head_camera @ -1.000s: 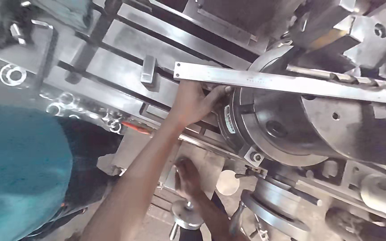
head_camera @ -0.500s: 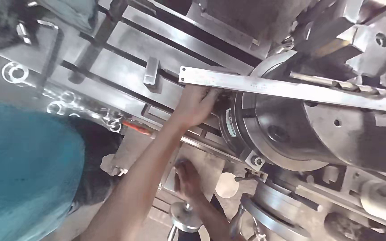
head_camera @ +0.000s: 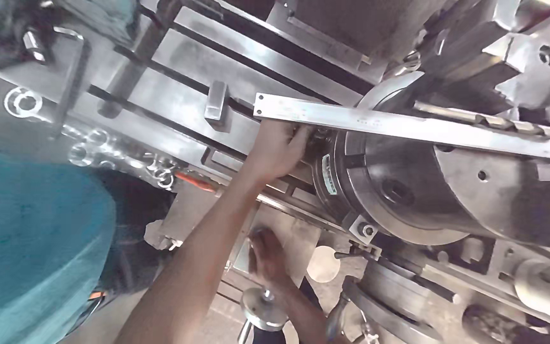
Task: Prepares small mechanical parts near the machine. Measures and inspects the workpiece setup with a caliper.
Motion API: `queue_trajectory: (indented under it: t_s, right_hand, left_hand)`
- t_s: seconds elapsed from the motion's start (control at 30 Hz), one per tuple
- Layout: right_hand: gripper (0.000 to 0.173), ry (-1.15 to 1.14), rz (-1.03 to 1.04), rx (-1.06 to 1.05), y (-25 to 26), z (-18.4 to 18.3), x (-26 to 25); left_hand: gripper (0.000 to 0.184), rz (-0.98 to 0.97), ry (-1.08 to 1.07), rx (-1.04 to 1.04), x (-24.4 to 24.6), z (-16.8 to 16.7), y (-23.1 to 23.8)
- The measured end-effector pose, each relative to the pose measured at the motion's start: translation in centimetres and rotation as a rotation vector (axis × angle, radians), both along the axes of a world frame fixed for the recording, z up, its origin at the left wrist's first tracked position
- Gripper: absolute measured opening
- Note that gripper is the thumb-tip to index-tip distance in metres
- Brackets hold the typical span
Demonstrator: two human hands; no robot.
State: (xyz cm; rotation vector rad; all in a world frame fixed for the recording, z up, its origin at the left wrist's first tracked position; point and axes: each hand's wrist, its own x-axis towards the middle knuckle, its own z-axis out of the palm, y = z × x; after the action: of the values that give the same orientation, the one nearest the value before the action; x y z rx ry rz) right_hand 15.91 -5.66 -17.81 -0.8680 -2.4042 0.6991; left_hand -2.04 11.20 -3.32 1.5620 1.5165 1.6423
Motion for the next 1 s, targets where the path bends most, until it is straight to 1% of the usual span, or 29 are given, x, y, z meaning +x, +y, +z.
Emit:
queue_trajectory:
  t_s: [0.13,0.2,0.27,0.37,0.43,0.47,0.53,0.6,0.73,0.77,0.87,0.93,1.0]
  right_hand:
    - [0.028,-0.016,0.014,-0.007,-0.1,0.1,0.0]
    - [0.027,0.003,0.006,0.004,0.0,0.0,-0.1]
    - [0.027,0.007,-0.001,0.013,0.0,-0.1,-0.1]
    - [0.027,-0.01,0.007,-0.008,0.1,0.2,0.0]
    - [0.028,-0.017,0.012,-0.019,0.1,0.2,0.0]
    - [0.027,-0.015,0.009,-0.019,0.0,0.1,-0.1]
    - [0.027,-0.005,0.0,-0.011,0.1,0.1,-0.1]
    - [0.028,-0.009,-0.006,-0.013,0.0,0.2,0.0]
    - [0.028,0.003,-0.004,-0.024,0.0,0.2,0.0]
    - [0.028,0.006,0.001,-0.024,0.0,0.2,-0.1]
    - [0.028,0.007,0.001,-0.027,0.1,0.2,-0.1]
    - [0.027,0.002,-0.002,-0.033,0.1,0.3,-0.1]
    - [0.026,0.006,0.0,-0.032,0.2,0.3,-0.1]
  left_hand:
    - [0.03,-0.108,-0.064,-0.007,-0.4,0.1,0.3]
    - [0.024,-0.074,-0.071,0.023,-0.1,0.3,0.3]
    - [0.015,-0.002,0.005,0.032,0.1,0.1,0.0]
    - [0.022,-0.016,0.023,-0.001,0.0,0.2,-0.3]
    - [0.019,0.002,0.027,-0.007,0.2,0.7,-0.5]
    - [0.022,-0.028,0.0,-0.016,0.2,0.8,-0.4]
    - [0.02,-0.043,-0.019,-0.019,0.2,0.4,-0.2]
    - [0.015,0.005,0.056,-0.026,0.3,0.3,-0.4]
    - [0.028,-0.078,0.006,-0.035,-0.3,0.2,-0.1]
    - [0.03,-0.065,-0.003,-0.044,-0.2,0.5,0.0]
    - [0.027,0.071,0.002,-0.088,0.2,0.8,-0.2]
    - [0.025,0.092,-0.01,-0.068,0.2,0.8,-0.5]
    - [0.019,0.071,-0.009,-0.024,0.1,0.6,-0.6]
